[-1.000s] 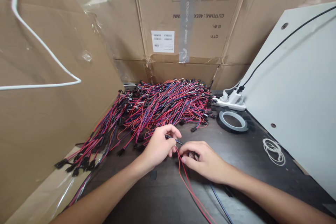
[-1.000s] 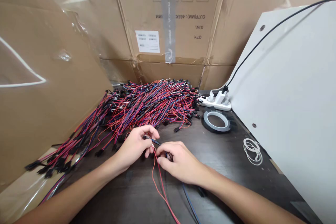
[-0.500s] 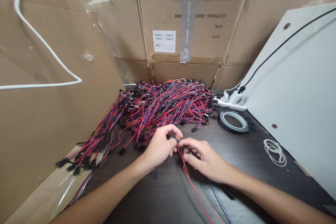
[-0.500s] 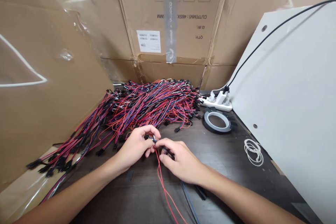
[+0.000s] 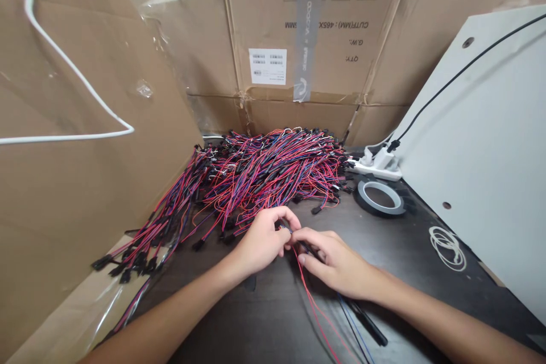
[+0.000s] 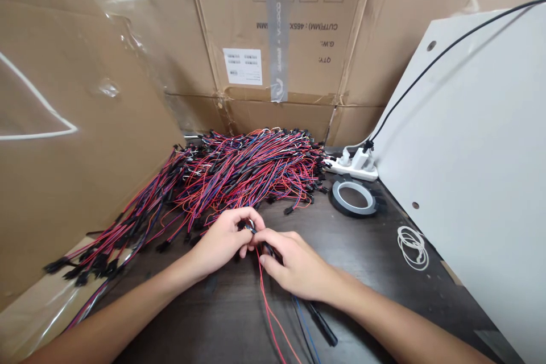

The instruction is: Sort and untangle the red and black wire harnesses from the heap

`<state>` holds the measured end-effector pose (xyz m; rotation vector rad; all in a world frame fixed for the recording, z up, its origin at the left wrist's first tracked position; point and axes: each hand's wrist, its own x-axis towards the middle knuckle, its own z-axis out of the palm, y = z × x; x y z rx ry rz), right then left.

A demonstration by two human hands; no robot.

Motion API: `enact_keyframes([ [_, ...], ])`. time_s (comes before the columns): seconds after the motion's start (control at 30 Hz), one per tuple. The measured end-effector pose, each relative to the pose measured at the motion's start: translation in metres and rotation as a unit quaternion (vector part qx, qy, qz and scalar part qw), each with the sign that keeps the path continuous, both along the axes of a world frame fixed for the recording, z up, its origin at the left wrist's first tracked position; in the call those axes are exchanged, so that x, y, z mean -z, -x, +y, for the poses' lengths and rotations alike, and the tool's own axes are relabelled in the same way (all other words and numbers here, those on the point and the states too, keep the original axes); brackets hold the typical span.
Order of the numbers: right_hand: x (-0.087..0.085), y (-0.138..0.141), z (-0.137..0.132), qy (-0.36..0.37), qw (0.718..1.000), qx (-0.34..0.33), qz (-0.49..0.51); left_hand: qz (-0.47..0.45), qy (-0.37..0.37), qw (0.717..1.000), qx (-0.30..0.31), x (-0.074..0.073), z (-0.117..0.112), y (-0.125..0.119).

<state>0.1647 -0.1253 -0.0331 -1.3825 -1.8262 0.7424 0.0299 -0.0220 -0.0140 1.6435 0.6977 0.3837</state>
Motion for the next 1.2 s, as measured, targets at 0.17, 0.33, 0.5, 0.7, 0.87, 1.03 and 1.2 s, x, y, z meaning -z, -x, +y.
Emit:
enact_keyframes([
  [0.17,0.0004,0.0001,-0.0004,-0.007,1.000,0.000,-0.004,0.012,0.012,1.000,0.009,-0.0015,-0.0019,0.0000],
  [0.33,0.0012,0.0007,-0.0004,-0.010,1.000,-0.001,-0.007,0.016,0.010,1.000,0.012,-0.0025,-0.0024,0.0009],
  [0.5,0.0013,0.0007,-0.0009,-0.007,1.000,-0.006,-0.003,0.009,0.019,1.000,0.010,-0.0029,-0.0022,0.0007],
  [0.7,-0.0001,0.0006,-0.0018,-0.003,1.000,-0.007,-0.012,0.002,0.050,0.999,0.013,0.0014,-0.0009,0.0007],
  [0.87,-0.0012,0.0007,-0.0001,-0.009,1.000,-0.012,-0.008,-0.017,0.100,0.995,0.005,0.0021,0.0002,-0.0005],
  [1.03,-0.0012,0.0007,-0.0005,-0.014,1.000,-0.013,-0.005,-0.012,0.092,0.996,-0.013,-0.0019,-0.0009,-0.0016],
  [1.2,-0.0004,0.0005,-0.0013,-0.014,1.000,-0.012,-0.009,-0.015,0.088,0.996,-0.001,-0.0031,-0.0017,-0.0017],
])
